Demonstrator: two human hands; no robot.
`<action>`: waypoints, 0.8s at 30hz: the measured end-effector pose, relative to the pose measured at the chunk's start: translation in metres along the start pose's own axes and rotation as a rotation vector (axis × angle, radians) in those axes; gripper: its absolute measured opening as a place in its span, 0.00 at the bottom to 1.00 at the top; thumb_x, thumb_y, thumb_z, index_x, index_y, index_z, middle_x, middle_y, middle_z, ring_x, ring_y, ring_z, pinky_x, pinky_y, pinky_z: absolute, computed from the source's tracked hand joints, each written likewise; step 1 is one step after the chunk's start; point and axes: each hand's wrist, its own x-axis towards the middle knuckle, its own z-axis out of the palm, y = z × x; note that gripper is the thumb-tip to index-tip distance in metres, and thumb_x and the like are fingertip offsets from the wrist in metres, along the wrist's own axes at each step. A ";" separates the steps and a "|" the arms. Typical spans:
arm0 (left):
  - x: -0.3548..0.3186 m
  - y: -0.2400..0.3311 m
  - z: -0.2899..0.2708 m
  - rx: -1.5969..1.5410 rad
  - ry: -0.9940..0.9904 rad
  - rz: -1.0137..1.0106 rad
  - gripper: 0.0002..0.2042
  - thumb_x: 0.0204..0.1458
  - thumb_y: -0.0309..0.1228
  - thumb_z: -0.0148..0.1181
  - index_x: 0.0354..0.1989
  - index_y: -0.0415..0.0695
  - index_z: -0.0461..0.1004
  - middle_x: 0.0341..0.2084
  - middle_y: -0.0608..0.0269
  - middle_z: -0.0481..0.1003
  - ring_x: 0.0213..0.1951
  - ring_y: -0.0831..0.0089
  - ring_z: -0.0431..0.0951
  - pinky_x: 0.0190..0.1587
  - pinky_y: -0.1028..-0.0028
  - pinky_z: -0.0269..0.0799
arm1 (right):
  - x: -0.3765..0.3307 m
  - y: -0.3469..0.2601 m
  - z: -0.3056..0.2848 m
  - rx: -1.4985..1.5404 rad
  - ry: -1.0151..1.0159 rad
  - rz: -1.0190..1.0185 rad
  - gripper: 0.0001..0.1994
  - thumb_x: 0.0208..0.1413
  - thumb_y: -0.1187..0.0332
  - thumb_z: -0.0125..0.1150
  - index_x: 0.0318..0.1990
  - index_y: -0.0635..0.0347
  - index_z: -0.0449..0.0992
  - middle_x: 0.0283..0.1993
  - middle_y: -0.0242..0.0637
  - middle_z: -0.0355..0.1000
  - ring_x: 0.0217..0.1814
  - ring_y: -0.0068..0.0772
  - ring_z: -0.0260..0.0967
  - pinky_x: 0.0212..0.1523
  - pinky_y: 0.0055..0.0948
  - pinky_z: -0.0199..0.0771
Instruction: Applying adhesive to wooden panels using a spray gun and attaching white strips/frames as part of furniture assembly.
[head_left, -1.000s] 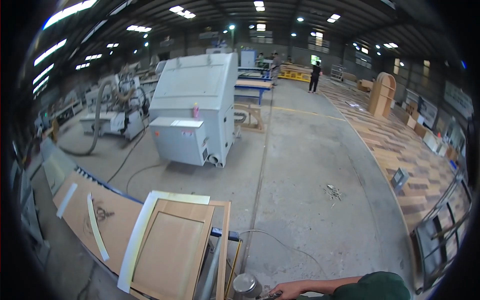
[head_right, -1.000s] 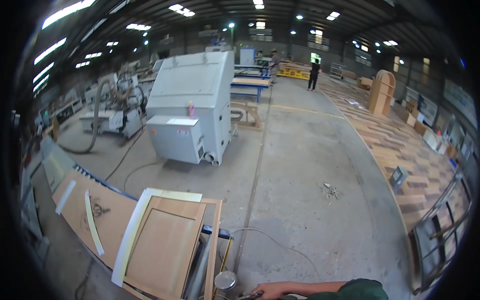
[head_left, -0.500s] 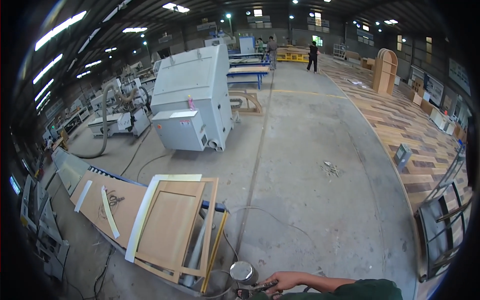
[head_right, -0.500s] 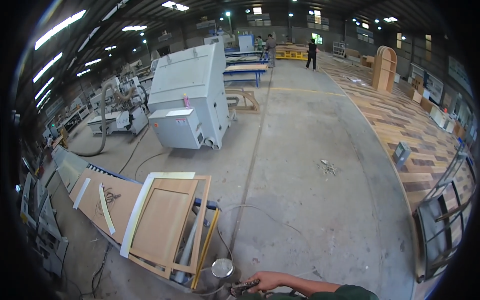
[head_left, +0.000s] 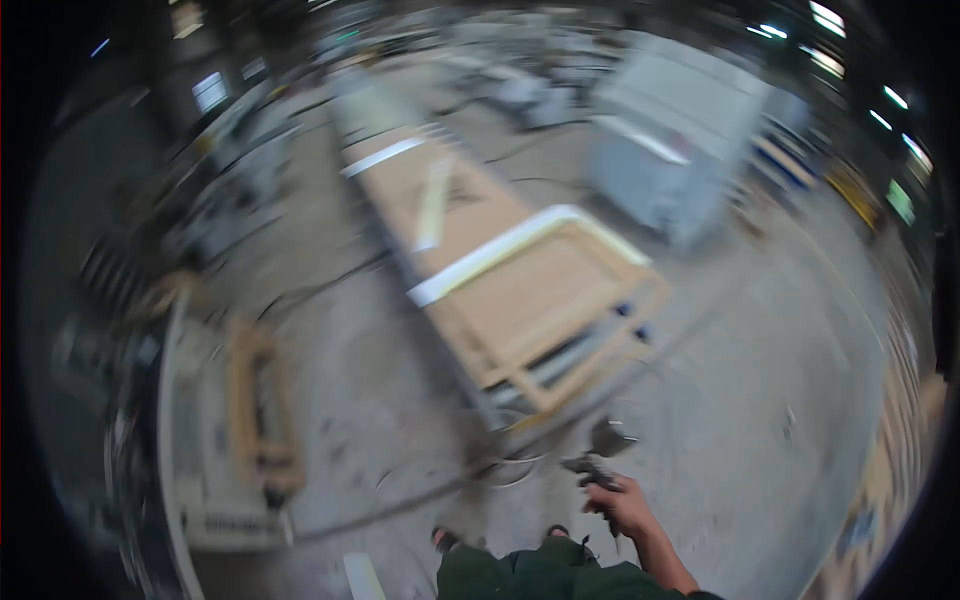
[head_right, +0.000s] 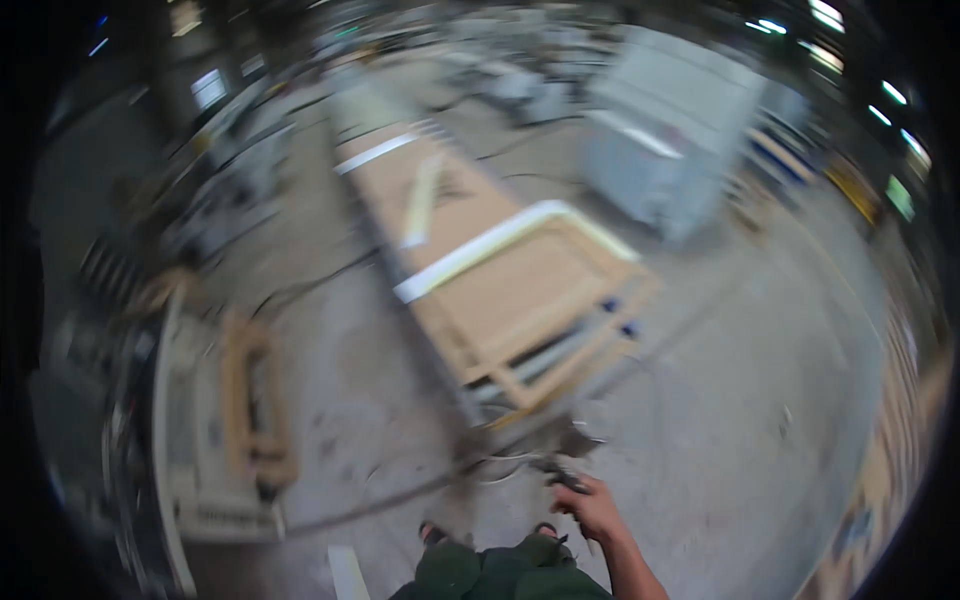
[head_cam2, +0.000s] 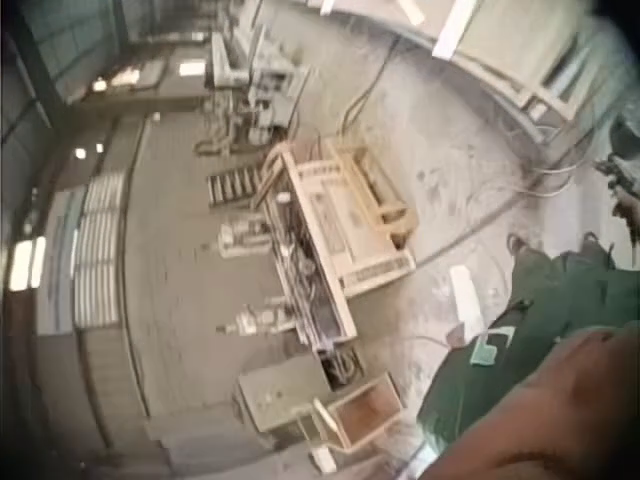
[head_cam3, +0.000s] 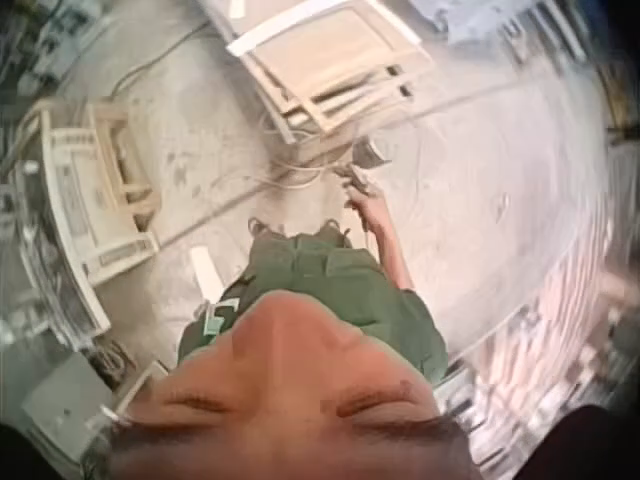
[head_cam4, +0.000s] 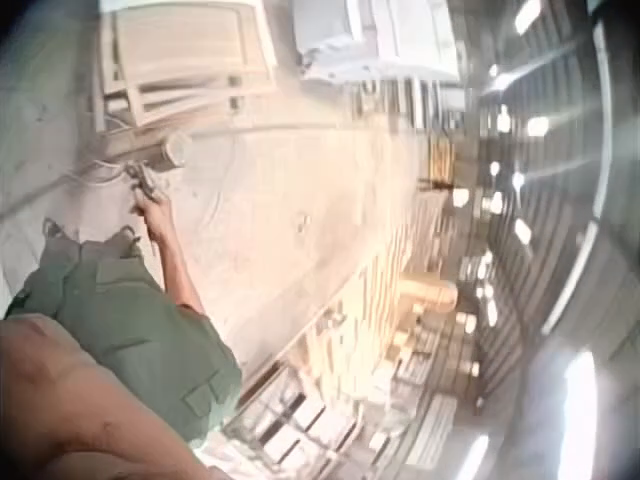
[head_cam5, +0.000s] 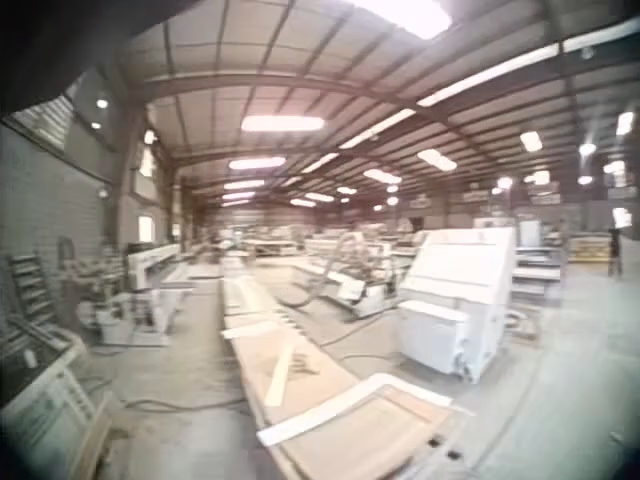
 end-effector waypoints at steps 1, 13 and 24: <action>-0.050 -0.026 0.030 0.001 -0.040 -0.110 0.18 0.69 0.43 0.46 0.36 0.50 0.82 0.31 0.53 0.79 0.35 0.61 0.80 0.35 0.59 0.77 | -0.004 -0.006 0.025 0.013 0.009 0.029 0.09 0.61 0.68 0.65 0.44 0.62 0.81 0.32 0.33 0.78 0.30 0.26 0.77 0.31 0.27 0.72; -0.020 -0.146 0.050 -0.584 0.108 -0.621 0.14 0.57 0.43 0.55 0.27 0.48 0.78 0.22 0.53 0.79 0.31 0.55 0.82 0.35 0.57 0.75 | 0.057 -0.039 0.322 0.191 -0.231 0.156 0.14 0.65 0.65 0.62 0.51 0.65 0.76 0.46 0.39 0.78 0.25 0.36 0.78 0.28 0.32 0.77; 0.152 -0.139 -0.064 -0.922 0.267 -0.833 0.17 0.40 0.45 0.71 0.24 0.42 0.83 0.23 0.48 0.80 0.28 0.55 0.83 0.34 0.60 0.76 | 0.259 -0.119 0.512 0.213 -0.296 0.151 0.13 0.66 0.61 0.61 0.53 0.55 0.74 0.41 0.33 0.76 0.22 0.37 0.74 0.22 0.34 0.74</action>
